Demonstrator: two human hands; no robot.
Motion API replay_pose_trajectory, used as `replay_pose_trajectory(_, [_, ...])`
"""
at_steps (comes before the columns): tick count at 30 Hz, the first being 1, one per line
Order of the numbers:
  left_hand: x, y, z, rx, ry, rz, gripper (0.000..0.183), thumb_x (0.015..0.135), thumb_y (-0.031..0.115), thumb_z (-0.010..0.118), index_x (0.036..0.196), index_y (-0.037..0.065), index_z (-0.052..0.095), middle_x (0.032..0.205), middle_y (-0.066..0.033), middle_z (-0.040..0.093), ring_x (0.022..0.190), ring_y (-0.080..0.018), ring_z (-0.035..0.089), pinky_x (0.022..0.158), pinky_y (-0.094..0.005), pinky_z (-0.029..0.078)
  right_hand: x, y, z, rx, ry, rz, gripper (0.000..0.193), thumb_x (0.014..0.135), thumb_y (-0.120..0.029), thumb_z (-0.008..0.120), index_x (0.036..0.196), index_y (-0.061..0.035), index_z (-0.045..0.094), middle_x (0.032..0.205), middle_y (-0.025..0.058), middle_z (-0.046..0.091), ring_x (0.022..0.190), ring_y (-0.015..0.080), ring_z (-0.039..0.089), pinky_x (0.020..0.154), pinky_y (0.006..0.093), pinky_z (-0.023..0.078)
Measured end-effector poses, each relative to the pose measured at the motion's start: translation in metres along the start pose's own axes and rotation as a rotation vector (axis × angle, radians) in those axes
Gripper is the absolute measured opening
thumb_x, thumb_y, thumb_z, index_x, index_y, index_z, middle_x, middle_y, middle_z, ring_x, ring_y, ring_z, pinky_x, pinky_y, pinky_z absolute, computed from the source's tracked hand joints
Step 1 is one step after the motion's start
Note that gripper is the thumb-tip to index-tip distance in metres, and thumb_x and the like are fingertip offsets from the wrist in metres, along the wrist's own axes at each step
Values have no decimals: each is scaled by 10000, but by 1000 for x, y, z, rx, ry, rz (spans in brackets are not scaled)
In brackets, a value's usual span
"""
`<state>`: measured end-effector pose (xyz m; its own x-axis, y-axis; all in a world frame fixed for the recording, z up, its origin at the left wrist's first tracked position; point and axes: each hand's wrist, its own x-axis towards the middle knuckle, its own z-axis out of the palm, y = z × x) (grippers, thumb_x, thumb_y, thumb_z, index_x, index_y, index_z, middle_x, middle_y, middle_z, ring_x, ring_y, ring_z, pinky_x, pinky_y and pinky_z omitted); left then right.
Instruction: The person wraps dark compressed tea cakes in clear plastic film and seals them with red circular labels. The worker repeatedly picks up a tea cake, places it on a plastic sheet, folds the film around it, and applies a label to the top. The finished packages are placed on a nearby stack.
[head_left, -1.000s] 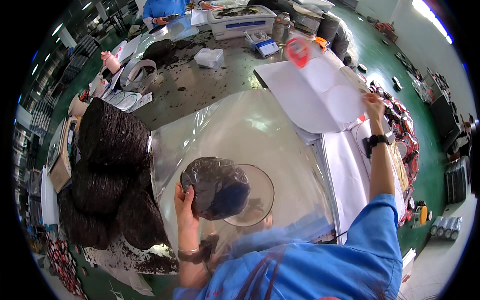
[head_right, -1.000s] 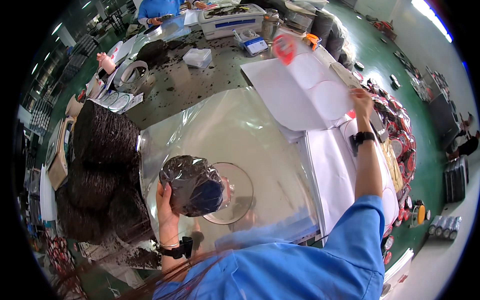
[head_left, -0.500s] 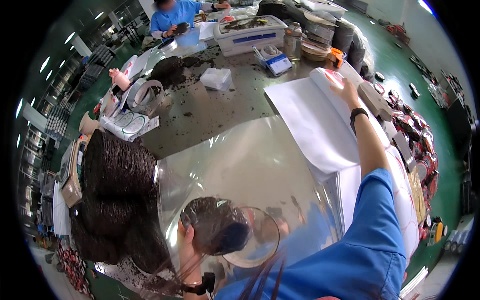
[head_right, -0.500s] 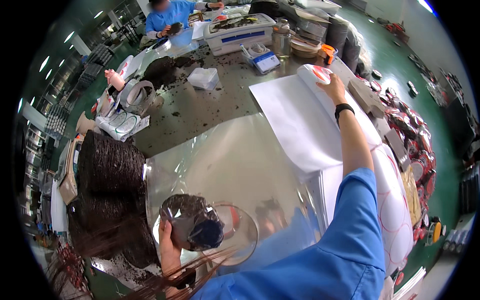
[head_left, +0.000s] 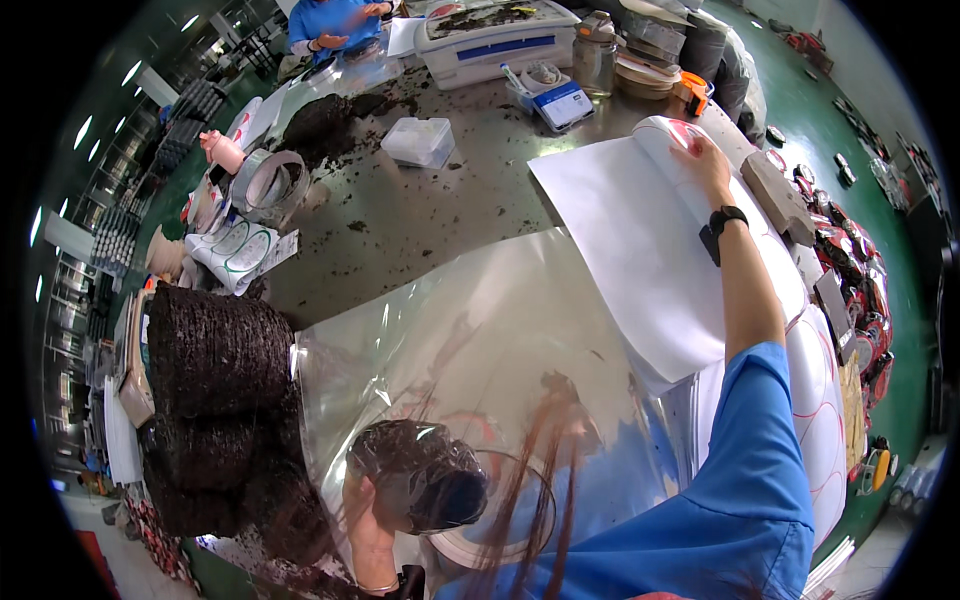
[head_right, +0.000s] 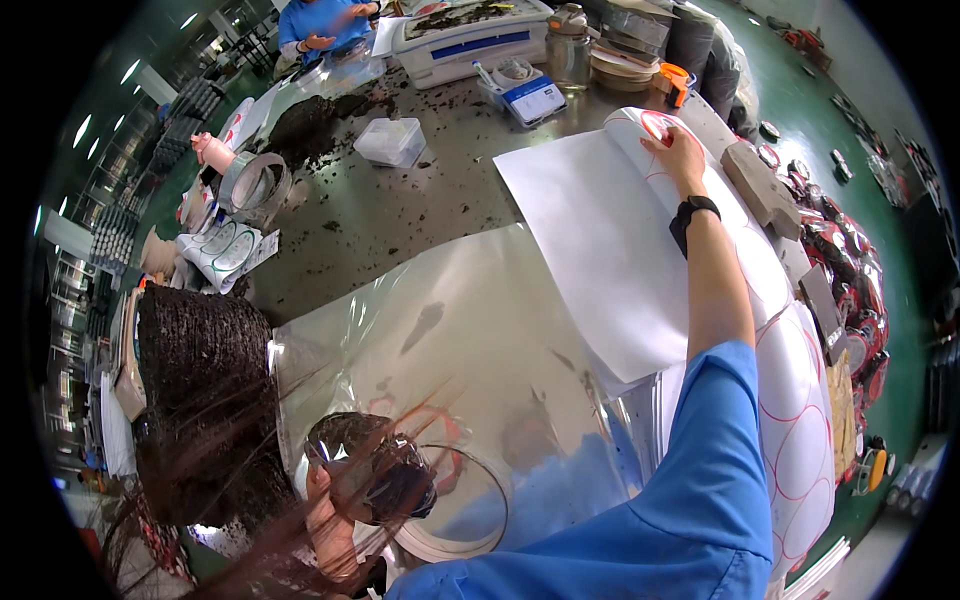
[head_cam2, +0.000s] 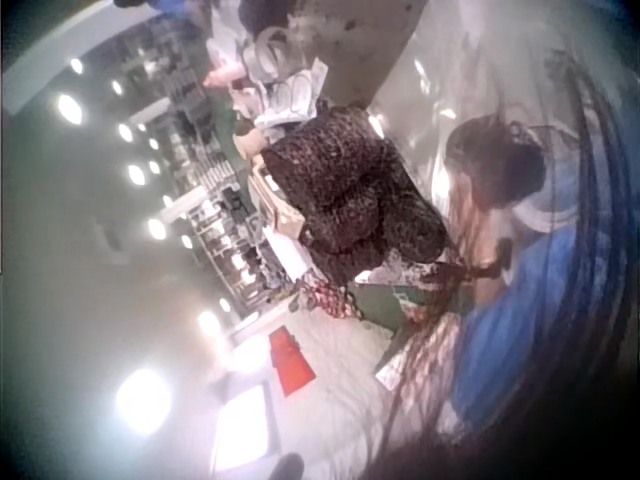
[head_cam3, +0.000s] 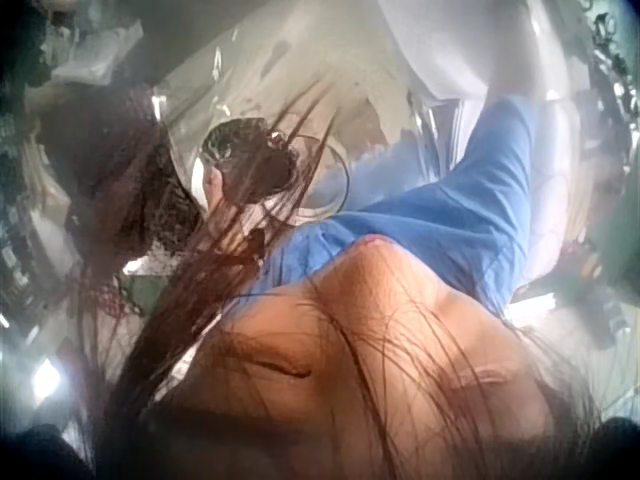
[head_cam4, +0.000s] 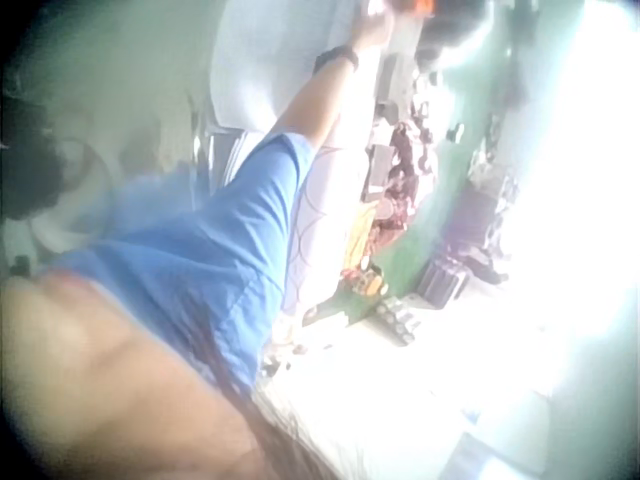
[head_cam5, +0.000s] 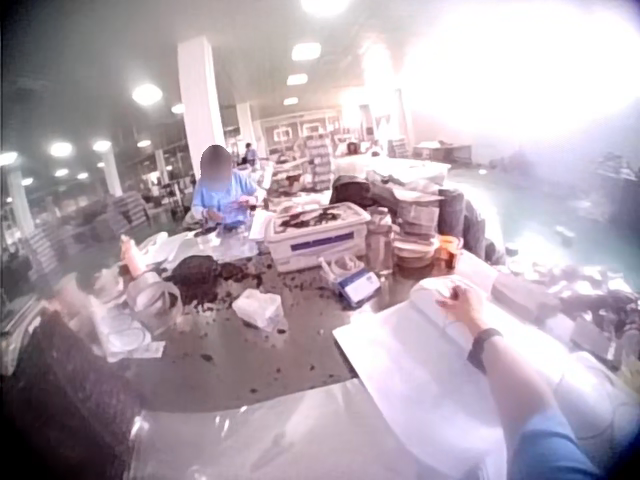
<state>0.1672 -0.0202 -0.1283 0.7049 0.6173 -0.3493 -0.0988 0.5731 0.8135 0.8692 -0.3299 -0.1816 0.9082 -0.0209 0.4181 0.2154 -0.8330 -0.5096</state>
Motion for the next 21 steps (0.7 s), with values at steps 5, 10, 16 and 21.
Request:
replay_pose_trajectory(5, [-2,0,-2,-42,22,-24,715,882,268,823,1440,2,464,1344,-147,611,1183,-295,645,1005,-438,557,-8,-16,-10,-86,-41,-111,455,760,-491,836,1059,-148,824,1065,119,773,975,302,727,840,407,545])
replay_pose_trajectory(10, [-7,2,0,80,65,78,684,928,288,766,1455,-6,445,1357,-145,604,1213,-278,622,1031,-407,513,21,10,-17,229,-234,22,308,809,-328,841,1000,-87,828,881,63,773,801,200,728,726,336,543])
replay_pose_trajectory(16, [-16,1,-8,62,124,11,577,962,241,720,1417,-32,491,1297,-128,643,1169,-262,643,1014,-397,515,26,9,-14,741,-417,210,270,808,-175,841,1028,-22,806,885,58,753,747,148,698,679,274,532])
replay_pose_trajectory(21, [-21,2,-15,16,121,-77,456,993,175,672,1373,-40,541,1255,-120,674,1147,-232,661,1002,-363,519,28,11,-17,851,-417,246,245,799,-103,827,1014,11,798,891,87,757,755,170,711,692,275,538])
